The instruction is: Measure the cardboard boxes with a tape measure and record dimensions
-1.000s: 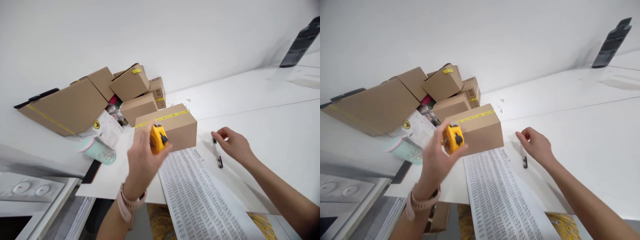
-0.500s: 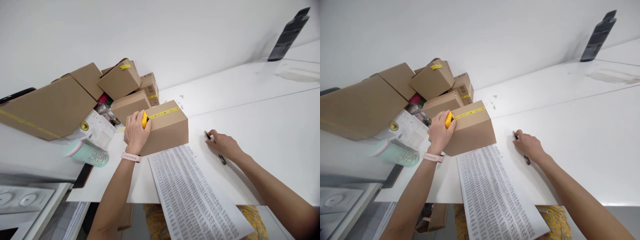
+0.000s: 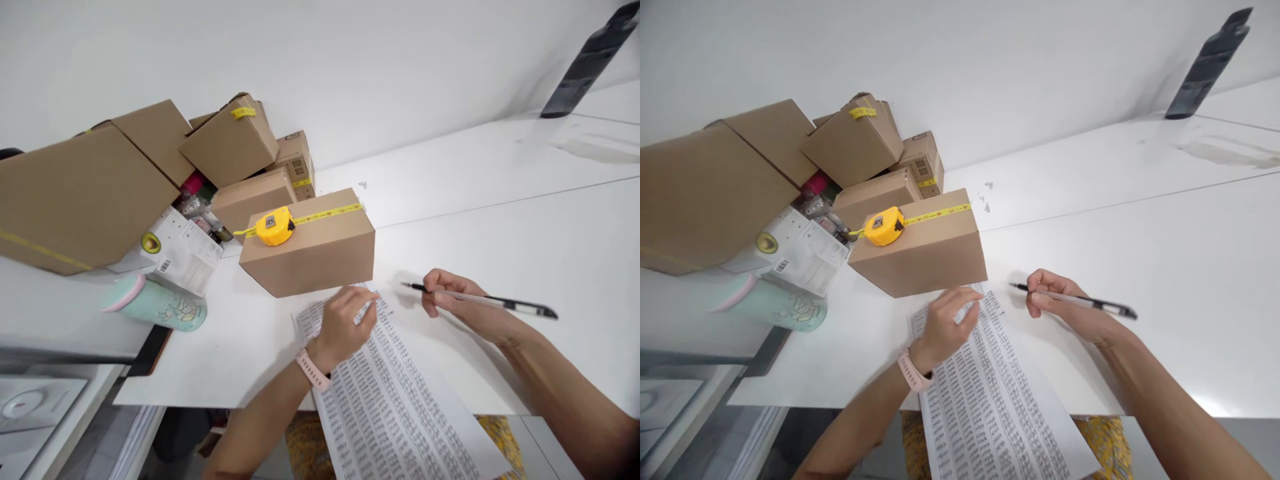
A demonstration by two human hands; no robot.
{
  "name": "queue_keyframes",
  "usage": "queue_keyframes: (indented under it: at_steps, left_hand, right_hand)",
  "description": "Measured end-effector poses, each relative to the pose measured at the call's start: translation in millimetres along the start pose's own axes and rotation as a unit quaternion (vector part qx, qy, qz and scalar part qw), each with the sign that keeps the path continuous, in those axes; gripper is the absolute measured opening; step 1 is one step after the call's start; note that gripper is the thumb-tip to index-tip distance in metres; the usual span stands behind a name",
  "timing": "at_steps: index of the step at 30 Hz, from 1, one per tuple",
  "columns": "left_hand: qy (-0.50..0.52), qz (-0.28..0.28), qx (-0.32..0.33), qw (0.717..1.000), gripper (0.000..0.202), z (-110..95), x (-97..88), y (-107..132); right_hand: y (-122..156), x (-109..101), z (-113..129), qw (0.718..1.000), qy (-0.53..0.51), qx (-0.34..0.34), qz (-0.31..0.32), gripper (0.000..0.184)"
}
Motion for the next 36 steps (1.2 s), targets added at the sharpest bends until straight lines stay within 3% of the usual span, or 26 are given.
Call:
queue_keyframes:
  at_steps: [2,3,6,11,18,24,36]
  left_hand:
    - [0.040,0.136,-0.029,0.989,0.052,3,46.1,20]
    - [0.043,0.191,-0.028,0.980,0.069,5,60.7,29]
    - [0.031,0.272,0.020,0.962,0.091,12,74.1,43]
    - [0.043,0.293,0.088,0.951,0.092,18,70.7,44]
    - [0.041,0.265,0.043,0.962,0.089,19,73.8,35]
    - [0.064,0.237,0.047,0.968,0.051,18,65.6,32]
    - [0.069,0.232,0.032,0.970,0.042,21,65.0,32]
  right_hand:
    - [-4,9,-4,1.000,0.014,0.010,-0.009,0.048]
    - [-7,14,-7,1.000,0.010,0.016,-0.007,0.051]
    - [-13,26,-15,0.999,-0.024,0.021,0.018,0.059]
    - [-18,37,-36,0.997,0.006,0.078,0.000,0.043]
    - [-15,37,-28,0.990,0.032,0.011,-0.138,0.039]
    - [-15,33,-31,0.977,0.072,-0.006,-0.202,0.042]
    - [-17,40,-39,0.973,0.146,-0.018,-0.176,0.030]
Point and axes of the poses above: each hand's wrist, its own y-axis away from the middle knuckle, its own x-axis out of the palm, z = x × y, the point moved 9 cm from there along -y, towards the middle knuckle, and after that the axes turned 15 degrees about x, right-handed, at the moved point
